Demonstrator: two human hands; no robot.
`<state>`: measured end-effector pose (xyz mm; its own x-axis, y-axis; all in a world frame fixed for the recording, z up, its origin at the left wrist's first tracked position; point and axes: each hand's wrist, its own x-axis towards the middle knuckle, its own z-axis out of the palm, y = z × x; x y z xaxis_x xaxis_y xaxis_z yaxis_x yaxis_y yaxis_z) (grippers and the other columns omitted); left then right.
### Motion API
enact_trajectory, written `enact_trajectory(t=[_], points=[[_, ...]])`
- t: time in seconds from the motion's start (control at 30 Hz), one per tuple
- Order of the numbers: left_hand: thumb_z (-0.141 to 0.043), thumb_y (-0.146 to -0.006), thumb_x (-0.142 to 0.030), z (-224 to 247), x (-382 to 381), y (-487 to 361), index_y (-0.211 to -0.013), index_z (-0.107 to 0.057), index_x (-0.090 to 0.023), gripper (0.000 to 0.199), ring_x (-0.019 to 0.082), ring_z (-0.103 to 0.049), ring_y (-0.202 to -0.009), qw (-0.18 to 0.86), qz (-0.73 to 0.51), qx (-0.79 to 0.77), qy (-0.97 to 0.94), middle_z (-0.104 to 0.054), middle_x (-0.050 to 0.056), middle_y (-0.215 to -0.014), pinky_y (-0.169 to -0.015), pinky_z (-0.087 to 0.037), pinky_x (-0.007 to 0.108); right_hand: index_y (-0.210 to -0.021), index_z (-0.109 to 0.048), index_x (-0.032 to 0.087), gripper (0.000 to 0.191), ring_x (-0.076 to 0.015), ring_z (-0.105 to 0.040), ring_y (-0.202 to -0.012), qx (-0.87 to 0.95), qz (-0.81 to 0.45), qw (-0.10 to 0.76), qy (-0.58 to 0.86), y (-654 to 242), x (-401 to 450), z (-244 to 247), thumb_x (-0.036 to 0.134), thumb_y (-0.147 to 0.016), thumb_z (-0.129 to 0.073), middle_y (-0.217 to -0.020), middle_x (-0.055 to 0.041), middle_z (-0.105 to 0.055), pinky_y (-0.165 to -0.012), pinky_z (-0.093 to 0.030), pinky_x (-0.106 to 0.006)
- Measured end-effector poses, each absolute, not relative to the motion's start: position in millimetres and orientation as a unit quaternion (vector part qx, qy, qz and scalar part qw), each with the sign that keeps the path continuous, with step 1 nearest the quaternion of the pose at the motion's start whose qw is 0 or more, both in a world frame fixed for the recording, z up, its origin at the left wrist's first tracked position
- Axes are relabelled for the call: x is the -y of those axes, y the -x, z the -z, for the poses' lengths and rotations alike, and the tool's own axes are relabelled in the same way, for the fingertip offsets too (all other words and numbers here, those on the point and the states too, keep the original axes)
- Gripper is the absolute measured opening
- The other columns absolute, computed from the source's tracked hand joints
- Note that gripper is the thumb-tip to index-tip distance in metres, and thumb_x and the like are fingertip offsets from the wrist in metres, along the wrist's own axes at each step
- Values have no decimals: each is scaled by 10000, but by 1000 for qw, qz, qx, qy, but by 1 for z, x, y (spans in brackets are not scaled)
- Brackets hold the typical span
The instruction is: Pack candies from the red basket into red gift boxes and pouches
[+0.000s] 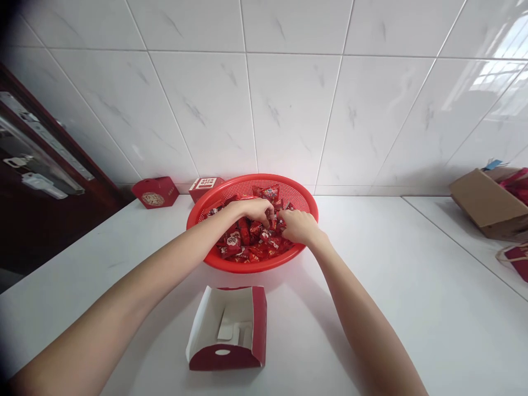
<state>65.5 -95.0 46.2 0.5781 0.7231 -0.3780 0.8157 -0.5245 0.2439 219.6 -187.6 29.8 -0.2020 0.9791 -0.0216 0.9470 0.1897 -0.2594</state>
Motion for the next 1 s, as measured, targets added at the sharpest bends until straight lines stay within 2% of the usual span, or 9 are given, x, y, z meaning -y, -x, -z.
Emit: enact_trajectory(t=[0.1,0.17,0.37,0.53,0.63,0.73,0.9,1.0], points=[[-809,-653,-212,-45,96,-67,-1062,-739,-251,417,212,-703,-1016,194,117,-429,-874,-791,-8,-1063,-762,-507,218,-1054,-724,255,424,-322,-708,-891,766,-110,61,631,-218,188,-28,60,-684,-655,-957,-95,-762,-671,-448,-343],[-782,-659,-183,-44,97,-67,-1083,-729,-237,431,219,-713,-1011,212,120,-408,-880,-799,-1,-1049,-785,-520,227,-1026,-727,244,432,-328,-709,-894,765,-114,61,631,-217,188,-28,29,-659,-650,-948,-107,-762,-672,-452,-344],[-719,-679,-154,-41,96,-66,-987,-742,-220,316,212,-715,-978,249,121,-394,-876,-798,-11,-1032,-793,-524,230,-999,-731,225,397,-300,-712,-875,770,-149,123,608,-221,188,-32,10,-706,-572,-932,-91,-767,-674,-481,-330],[-757,-656,-186,-37,94,-69,-875,-755,-202,219,245,-711,-931,239,133,-410,-870,-788,16,-932,-795,-539,264,-1171,-673,212,503,-222,-733,-901,754,-214,225,579,-232,184,-34,2,-775,-445,-955,-45,-790,-758,-561,-293],[-758,-651,-175,-37,95,-71,-911,-772,-218,263,236,-706,-982,252,141,-401,-870,-792,4,-1006,-833,-541,253,-1136,-667,198,447,-234,-736,-913,714,-314,308,545,-238,180,-30,27,-766,-485,-955,-53,-793,-788,-591,-327],[-800,-618,-181,-40,98,-73,-871,-786,-241,260,222,-697,-1020,267,155,-386,-869,-794,-23,-1048,-866,-533,232,-1109,-657,194,398,-224,-728,-832,672,-384,358,522,-240,178,-28,51,-767,-513,-895,-48,-785,-780,-597,-354],[-908,-509,-292,-43,99,-74,-738,-786,-269,261,251,-679,-1020,244,205,-392,-863,-797,-30,-962,-927,-497,270,-1121,-652,177,362,-181,-667,-715,618,-428,418,510,-241,179,-32,115,-766,-616,-781,-15,-738,-739,-572,-342],[-911,-504,-313,-45,95,-69,-736,-771,-255,277,242,-675,-981,267,139,-406,-863,-782,-22,-923,-851,-492,256,-1087,-674,183,350,-182,-655,-728,606,-445,429,501,-241,181,-36,140,-739,-683,-767,-13,-724,-728,-554,-336]])
